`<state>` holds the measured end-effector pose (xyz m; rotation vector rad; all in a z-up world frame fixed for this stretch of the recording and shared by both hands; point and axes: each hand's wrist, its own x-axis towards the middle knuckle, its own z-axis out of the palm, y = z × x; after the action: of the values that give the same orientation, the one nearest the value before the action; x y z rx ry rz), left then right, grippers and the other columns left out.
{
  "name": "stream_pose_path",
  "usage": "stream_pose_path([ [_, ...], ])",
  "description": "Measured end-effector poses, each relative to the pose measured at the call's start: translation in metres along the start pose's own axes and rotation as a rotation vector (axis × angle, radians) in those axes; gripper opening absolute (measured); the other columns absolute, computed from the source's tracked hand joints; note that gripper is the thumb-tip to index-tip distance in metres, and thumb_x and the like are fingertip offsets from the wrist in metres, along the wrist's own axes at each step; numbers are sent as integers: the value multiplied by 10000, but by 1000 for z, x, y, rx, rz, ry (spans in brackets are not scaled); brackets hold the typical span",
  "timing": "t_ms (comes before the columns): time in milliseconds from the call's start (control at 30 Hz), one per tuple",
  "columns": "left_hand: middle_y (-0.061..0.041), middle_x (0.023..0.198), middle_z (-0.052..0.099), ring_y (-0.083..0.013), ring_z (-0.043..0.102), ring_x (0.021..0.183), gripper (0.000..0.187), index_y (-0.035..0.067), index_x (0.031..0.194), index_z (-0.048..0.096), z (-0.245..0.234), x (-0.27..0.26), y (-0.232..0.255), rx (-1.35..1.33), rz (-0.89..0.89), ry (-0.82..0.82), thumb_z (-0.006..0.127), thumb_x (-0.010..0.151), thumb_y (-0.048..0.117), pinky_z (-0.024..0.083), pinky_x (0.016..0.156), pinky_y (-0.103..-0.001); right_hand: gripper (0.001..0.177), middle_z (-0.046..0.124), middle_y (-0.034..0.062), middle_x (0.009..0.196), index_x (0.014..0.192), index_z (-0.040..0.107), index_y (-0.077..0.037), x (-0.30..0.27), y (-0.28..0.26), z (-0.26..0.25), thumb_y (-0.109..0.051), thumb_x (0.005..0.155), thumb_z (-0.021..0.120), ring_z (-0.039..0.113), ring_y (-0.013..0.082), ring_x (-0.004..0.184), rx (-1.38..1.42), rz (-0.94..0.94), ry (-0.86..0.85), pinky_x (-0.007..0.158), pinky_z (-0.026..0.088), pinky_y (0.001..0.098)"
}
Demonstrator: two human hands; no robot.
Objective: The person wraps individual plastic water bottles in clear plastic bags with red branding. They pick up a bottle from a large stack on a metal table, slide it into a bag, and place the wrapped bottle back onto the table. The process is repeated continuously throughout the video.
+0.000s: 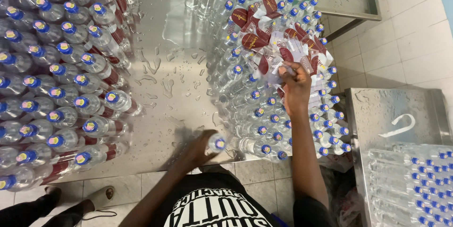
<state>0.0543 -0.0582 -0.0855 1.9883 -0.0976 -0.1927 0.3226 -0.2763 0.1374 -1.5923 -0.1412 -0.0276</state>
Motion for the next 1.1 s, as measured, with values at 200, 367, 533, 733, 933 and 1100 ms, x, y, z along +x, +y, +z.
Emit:
stream_pose_path([
  [200,-67,1556,551,-400,651,1347,846,233,1584,465,-105,-12,-20,-31,-167,210,852,884,508,568,1106,-556,201,730,29,927,1256,728,-35,-63,-31,73,-28,1055,713,605,65,822,-51,-79,-27,707,488,222],
  [367,-147,1616,483,-426,463,1510,1000,158,1625,433,-123,-18,-4,-44,-87,247,876,828,568,399,1246,-568,185,762,148,1090,1245,715,-16,-103,-26,117,26,1086,629,646,253,1152,-25,-248,-141,1087,455,435],
  [533,-262,1507,564,-435,510,1492,954,43,1640,441,-148,-44,55,-532,48,586,360,1020,764,383,1272,-586,203,807,-22,1345,1059,803,-269,-144,-26,134,-104,1065,684,537,263,1527,-251,-659,-469,1374,127,548],
  [733,-245,966,784,-267,812,754,800,-28,1624,452,-193,-71,139,-1156,-40,231,583,1060,524,672,594,-380,562,660,120,1567,1122,880,-321,-182,-27,136,-574,1136,377,395,476,1582,-239,-801,-846,1321,201,631],
  [933,-197,786,799,-247,795,664,328,-100,1108,763,-193,-57,156,-1065,-181,655,906,842,29,664,626,-375,330,663,64,1580,1073,860,-199,-187,-27,130,-27,1090,579,447,430,1566,-500,-715,-687,1266,328,566],
  [1100,-136,715,744,-182,683,513,413,-3,1088,697,-163,-37,149,-778,-250,797,981,828,146,605,528,-288,503,803,104,1182,1438,697,-54,-211,-18,141,-202,977,835,770,311,1145,-391,-363,-350,1019,607,491],
])
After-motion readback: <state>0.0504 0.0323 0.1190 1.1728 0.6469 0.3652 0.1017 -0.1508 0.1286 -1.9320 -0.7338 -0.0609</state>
